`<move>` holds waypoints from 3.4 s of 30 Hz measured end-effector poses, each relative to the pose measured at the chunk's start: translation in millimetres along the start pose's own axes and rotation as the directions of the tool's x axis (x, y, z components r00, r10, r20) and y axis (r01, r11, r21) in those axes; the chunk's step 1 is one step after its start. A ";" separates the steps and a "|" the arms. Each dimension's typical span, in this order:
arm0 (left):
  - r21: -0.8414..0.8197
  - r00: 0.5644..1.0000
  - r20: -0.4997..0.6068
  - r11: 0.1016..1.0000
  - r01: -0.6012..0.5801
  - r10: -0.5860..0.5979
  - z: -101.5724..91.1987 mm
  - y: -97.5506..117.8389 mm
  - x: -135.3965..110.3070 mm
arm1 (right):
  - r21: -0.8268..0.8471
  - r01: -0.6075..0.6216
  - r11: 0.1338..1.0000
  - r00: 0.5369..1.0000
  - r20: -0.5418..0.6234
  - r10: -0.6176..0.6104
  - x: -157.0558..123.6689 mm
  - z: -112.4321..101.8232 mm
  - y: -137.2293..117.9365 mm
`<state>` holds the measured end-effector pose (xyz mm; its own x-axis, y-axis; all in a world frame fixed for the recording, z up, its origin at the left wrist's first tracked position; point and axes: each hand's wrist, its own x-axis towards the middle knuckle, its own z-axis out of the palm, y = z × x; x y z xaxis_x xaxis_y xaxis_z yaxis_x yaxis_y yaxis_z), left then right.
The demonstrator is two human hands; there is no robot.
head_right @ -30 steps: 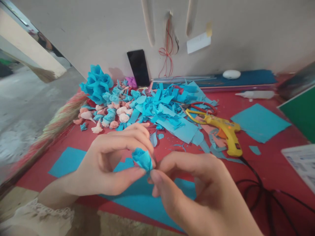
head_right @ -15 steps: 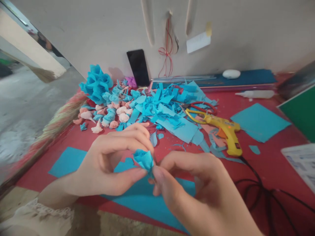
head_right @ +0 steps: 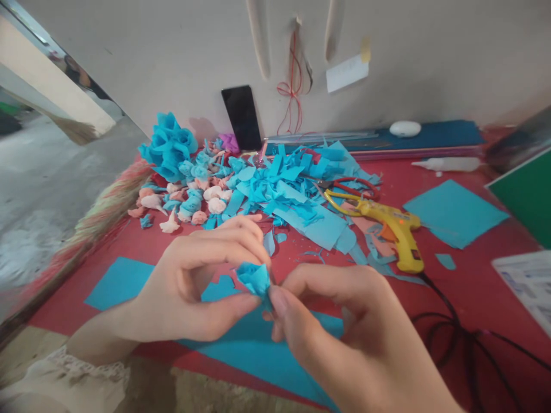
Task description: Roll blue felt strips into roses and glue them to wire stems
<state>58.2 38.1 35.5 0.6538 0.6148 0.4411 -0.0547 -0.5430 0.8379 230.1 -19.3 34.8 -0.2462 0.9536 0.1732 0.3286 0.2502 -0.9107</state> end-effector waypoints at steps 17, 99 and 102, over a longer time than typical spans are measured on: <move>-0.033 0.972 -0.191 0.990 0.134 -0.138 -9.1 9.1 8.3 | 0.120 -0.033 0.992 0.995 -0.086 0.043 1.4 0.8 -8.0; 0.057 0.971 -0.240 0.998 0.022 -0.008 -1.5 3.5 1.8 | 0.126 -0.048 0.991 0.988 -0.139 0.066 0.4 13.0 0.9; 0.140 0.948 -0.308 0.990 -0.033 0.075 -0.8 2.3 1.6 | 0.118 -0.070 0.991 0.986 -0.142 0.087 0.2 13.8 -0.2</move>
<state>58.5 38.3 38.4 0.3833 0.7187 0.5801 0.0304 -0.6375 0.7698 217.4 -21.5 29.9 -0.0850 0.9858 0.1450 0.2355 0.1612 -0.9584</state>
